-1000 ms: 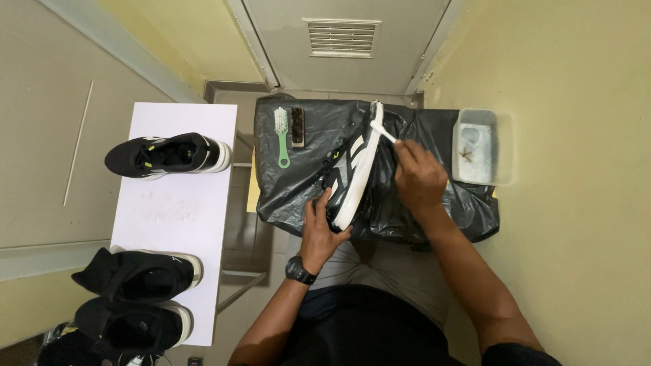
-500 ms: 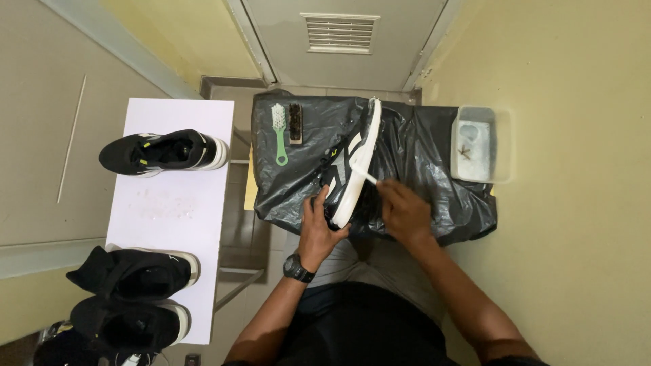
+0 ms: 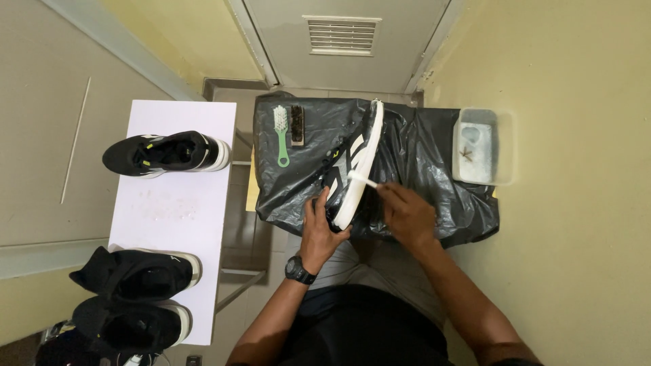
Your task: The person scrubs the white midsole of a black and white sneaker using a small brush dipped in soapy water. They repeatedly apply the brush along the side and heel of the shoe while holding it steady with the other hand.
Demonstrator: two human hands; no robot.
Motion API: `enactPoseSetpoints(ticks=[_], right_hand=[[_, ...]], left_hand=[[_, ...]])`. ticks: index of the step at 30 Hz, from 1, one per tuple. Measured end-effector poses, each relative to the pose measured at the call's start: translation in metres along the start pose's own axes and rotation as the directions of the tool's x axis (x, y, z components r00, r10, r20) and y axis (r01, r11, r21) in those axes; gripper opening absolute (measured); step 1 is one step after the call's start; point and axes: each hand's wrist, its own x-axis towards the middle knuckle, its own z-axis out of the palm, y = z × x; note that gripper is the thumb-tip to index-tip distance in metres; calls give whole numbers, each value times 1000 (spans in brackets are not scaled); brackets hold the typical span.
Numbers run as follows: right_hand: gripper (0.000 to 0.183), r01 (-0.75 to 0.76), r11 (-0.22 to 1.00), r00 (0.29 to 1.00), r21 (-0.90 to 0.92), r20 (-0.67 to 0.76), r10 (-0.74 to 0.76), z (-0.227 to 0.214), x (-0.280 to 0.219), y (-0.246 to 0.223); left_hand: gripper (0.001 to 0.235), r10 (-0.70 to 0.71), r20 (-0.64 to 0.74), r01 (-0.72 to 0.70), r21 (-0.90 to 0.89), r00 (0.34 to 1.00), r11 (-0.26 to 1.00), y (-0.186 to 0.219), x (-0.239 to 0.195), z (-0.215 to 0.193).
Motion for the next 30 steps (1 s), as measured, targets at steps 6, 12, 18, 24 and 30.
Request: enactPoseSetpoints(ticks=[6, 12, 18, 24, 30], right_hand=[[22, 60, 988, 991, -141, -113, -76, -9, 46, 13], [14, 16, 915, 977, -404, -187, -99, -5, 80, 27], [13, -17, 918, 977, -396, -201, -68, 4, 85, 37], [12, -35, 998, 994, -57, -104, 29, -13, 58, 10], [18, -73, 996, 997, 59, 18, 72, -3, -1, -11]], left_hand=[[110, -17, 14, 17, -9, 1000, 1000, 1, -1, -3], [111, -11, -12, 12, 13, 1000, 1000, 0, 0, 0], [111, -8, -19, 8, 5, 1000, 1000, -1, -2, 1], [110, -30, -5, 30, 0, 1000, 1000, -4, -3, 3], [110, -13, -7, 13, -2, 1000, 1000, -7, -2, 4]])
